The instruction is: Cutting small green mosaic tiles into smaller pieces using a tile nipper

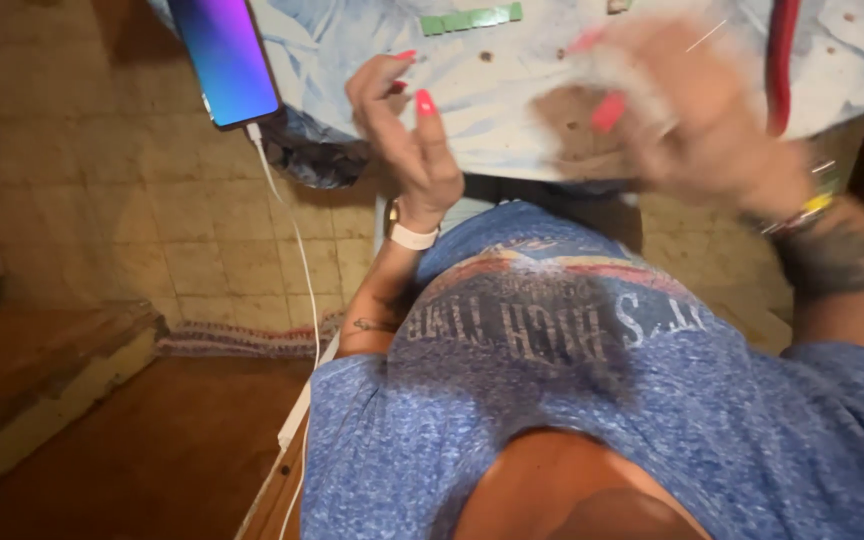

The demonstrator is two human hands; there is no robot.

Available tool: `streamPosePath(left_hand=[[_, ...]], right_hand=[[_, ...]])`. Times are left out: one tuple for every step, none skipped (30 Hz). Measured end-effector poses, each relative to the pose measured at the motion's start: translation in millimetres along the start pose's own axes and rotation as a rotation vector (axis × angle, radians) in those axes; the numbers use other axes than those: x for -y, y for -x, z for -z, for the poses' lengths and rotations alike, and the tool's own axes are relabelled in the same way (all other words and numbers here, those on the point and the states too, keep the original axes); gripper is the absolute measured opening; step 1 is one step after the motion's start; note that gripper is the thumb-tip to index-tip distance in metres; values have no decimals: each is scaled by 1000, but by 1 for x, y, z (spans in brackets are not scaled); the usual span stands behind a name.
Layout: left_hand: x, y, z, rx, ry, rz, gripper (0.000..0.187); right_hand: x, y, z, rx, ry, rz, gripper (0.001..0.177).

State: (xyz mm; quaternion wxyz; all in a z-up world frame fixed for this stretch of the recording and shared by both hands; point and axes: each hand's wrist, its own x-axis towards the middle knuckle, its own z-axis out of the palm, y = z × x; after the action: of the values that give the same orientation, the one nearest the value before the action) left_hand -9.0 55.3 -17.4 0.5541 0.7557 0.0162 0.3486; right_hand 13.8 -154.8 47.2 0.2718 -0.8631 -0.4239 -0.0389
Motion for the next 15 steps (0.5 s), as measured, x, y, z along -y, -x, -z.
streamPosePath(left_hand=[[-7,-1,2,-25,32,8,25],[-15,-5,1,-11,43,8,25],[-23,-7,3,21,59,1,24],[-31,-9,4,53,74,-6,24],[-35,-8,3,59,80,-6,24],[-40,-8,1,111,75,-16,21],[-43,-9,0,159,67,-33,18],[-46,-8,-1,161,69,-39,18],[-47,-9,-2,227,31,-66,18],[-49,-11,-3,293,-8,-93,18],[-53,-13,-4,291,-4,-108,18],[-56,-16,-6,351,-7,-146,16],[-59,-18,-7,411,-9,-178,14],[-57,-19,-12,410,-5,-186,14],[-54,-19,-17,454,-38,-203,12]], right_hand=[[17,4,-10,165,-280,-4,63],[28,2,-26,157,-274,-19,63],[39,0,-44,249,-243,2,60],[50,-2,-61,341,-213,22,57],[48,0,-68,338,-210,14,57],[46,2,-74,286,-53,7,63],[43,2,-81,229,105,8,70],[38,7,-73,224,108,7,70],[34,10,-66,316,121,-110,71],[29,12,-59,410,132,-226,73],[21,20,-54,397,141,-224,73],[13,27,-49,398,173,-223,71],[6,35,-44,404,203,-225,69],[0,37,-38,398,209,-226,69],[-6,40,-33,449,268,-287,73]])
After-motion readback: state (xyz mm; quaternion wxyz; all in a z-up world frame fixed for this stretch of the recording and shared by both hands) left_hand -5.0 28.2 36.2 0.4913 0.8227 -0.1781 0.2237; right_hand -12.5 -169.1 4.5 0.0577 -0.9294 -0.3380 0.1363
